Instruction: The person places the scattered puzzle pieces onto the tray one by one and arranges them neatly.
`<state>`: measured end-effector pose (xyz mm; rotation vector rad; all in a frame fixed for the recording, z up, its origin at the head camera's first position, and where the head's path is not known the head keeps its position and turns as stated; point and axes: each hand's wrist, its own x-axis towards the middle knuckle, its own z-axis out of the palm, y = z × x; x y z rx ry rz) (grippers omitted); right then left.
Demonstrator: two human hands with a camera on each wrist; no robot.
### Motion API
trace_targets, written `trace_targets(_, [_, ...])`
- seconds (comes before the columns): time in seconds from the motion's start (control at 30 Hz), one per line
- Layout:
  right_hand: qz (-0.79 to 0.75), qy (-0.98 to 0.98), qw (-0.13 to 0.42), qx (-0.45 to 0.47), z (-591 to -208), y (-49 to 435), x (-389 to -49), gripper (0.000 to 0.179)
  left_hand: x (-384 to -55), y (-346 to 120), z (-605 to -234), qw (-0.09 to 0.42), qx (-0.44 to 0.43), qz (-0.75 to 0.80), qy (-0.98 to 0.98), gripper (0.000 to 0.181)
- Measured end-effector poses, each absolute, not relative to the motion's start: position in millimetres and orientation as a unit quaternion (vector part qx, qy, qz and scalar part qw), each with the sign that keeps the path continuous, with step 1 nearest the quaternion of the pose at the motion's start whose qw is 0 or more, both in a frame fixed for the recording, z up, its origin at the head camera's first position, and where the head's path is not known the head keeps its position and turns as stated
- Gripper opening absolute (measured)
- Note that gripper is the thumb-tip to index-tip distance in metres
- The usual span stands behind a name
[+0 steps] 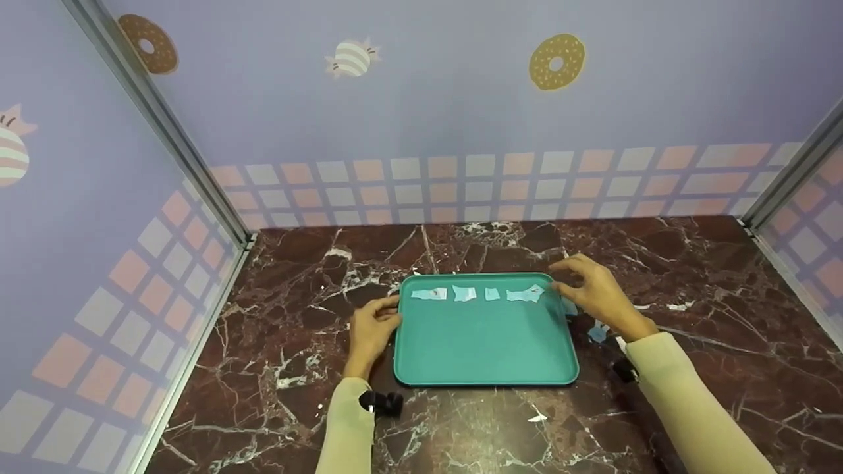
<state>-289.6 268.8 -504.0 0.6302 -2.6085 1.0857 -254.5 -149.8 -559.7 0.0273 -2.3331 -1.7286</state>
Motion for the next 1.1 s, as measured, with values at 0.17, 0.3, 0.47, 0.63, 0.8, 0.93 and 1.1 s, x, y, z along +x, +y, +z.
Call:
trace_targets(0.17, [0.372,-0.899,0.124,0.196,-501.7,276.8,-282.4,0.029,-254.0,-149.8,-559.3,0.121,-0.001,-0.595,-0.795,0.033])
trace_targets(0.3, [0.372,-0.903,0.122,0.179,-502.9,282.7,-278.2,0.031,-253.7,-149.9,-559.4,0.122,-0.003,-0.594,-0.795,0.033])
trace_targets(0.47, [0.373,-0.906,0.119,0.158,-507.8,289.9,-275.2,0.033,-254.3,-149.5,-560.2,0.124,-0.001,-0.598,-0.792,0.033])
trace_targets(0.63, [0.382,-0.910,0.097,0.128,-512.8,296.9,-272.4,0.034,-254.7,-148.4,-560.2,0.123,0.004,-0.601,-0.790,0.033])
trace_targets(0.8, [0.385,-0.913,0.073,0.112,-516.5,301.2,-272.5,0.035,-255.0,-149.0,-560.0,0.124,0.004,-0.602,-0.789,0.033])
trace_targets(0.93, [0.390,-0.914,0.046,0.102,-517.8,302.9,-273.0,0.037,-255.5,-149.7,-560.3,0.124,0.006,-0.602,-0.789,0.033])
trace_targets(1.1, [0.397,-0.912,0.018,0.097,-519.7,305.2,-270.8,0.041,-254.0,-148.9,-559.6,0.118,0.007,-0.604,-0.788,0.033])
